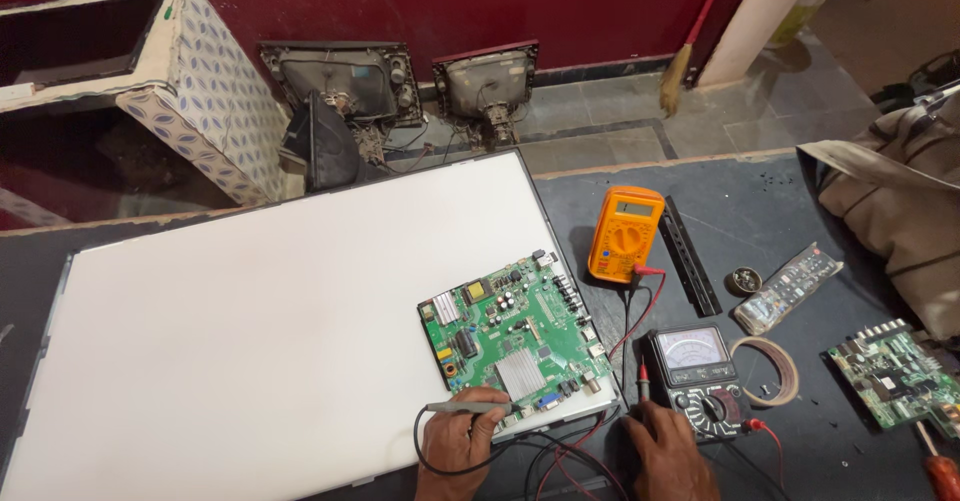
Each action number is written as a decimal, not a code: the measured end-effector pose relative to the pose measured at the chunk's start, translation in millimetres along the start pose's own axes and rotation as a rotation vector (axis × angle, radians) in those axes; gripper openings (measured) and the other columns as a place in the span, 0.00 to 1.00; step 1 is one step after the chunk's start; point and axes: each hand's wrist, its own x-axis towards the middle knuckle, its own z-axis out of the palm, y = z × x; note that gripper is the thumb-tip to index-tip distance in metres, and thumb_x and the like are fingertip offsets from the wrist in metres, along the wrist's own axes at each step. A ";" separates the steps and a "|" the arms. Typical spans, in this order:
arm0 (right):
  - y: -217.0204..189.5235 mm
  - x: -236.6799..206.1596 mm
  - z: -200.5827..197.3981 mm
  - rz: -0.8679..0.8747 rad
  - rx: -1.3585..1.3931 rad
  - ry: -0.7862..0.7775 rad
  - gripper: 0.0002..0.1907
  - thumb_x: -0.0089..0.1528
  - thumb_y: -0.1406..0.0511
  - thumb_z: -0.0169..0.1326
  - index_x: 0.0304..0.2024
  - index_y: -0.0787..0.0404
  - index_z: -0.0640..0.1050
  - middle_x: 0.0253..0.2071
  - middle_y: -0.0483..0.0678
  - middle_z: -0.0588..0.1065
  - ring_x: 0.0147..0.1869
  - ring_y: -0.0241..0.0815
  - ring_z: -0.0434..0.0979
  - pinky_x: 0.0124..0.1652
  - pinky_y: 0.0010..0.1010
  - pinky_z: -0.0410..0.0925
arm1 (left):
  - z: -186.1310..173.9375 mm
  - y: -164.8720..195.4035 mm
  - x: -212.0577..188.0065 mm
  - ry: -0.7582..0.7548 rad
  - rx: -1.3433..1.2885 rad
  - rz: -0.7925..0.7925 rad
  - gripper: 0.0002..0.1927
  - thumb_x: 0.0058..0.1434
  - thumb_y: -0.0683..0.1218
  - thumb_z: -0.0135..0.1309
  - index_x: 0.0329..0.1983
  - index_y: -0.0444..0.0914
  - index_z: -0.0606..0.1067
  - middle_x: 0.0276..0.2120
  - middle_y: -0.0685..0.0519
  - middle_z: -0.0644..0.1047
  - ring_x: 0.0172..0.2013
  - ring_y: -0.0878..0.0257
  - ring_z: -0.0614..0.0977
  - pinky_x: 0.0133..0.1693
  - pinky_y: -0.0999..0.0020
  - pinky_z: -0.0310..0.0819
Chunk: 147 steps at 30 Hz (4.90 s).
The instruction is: The person uses a multimeter to test various points on a green circuit board placed on a white surface. They move the multimeter probes across different components on the board while observing the readings on the multimeter display.
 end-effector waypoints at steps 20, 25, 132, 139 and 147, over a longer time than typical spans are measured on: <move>52.1 -19.4 -4.2 -0.418 0.037 0.297 0.20 0.57 0.63 0.57 0.53 0.54 0.76 0.50 0.50 0.76 0.49 0.42 0.82 0.39 0.32 0.77 | -0.8 3.4 -1.3 0.023 -0.027 0.070 0.13 0.66 0.50 0.55 0.38 0.35 0.80 0.37 0.47 0.83 0.35 0.54 0.87 0.36 0.61 0.80; 25.7 -20.8 -27.4 -0.227 0.955 0.738 0.12 0.62 0.67 0.53 0.47 0.59 0.68 0.41 0.54 0.77 0.40 0.43 0.83 0.35 0.33 0.77 | -2.3 7.8 -2.9 0.022 -0.015 0.055 0.12 0.67 0.49 0.54 0.38 0.35 0.80 0.37 0.47 0.83 0.34 0.54 0.87 0.36 0.61 0.80; -123.8 102.6 -108.7 -0.359 0.682 0.628 0.07 0.55 0.73 0.61 0.37 0.66 0.84 0.37 0.53 0.83 0.41 0.45 0.85 0.42 0.31 0.76 | 2.3 10.7 -14.1 0.054 -0.116 0.109 0.14 0.69 0.52 0.54 0.38 0.36 0.78 0.34 0.48 0.84 0.42 0.53 0.89 0.54 0.51 0.81; -124.6 102.1 -111.5 -0.373 0.687 0.637 0.08 0.56 0.73 0.60 0.38 0.67 0.83 0.37 0.54 0.82 0.42 0.46 0.85 0.43 0.32 0.76 | 3.5 9.8 -14.1 0.053 -0.107 0.105 0.15 0.69 0.53 0.53 0.38 0.36 0.78 0.34 0.48 0.85 0.42 0.53 0.89 0.54 0.51 0.81; -125.4 102.1 -112.2 -0.360 0.684 0.630 0.08 0.57 0.73 0.60 0.40 0.69 0.82 0.39 0.55 0.82 0.45 0.47 0.85 0.44 0.33 0.76 | 4.0 4.5 -15.4 0.040 -0.097 0.110 0.15 0.69 0.53 0.52 0.39 0.36 0.78 0.35 0.48 0.85 0.42 0.53 0.89 0.54 0.51 0.81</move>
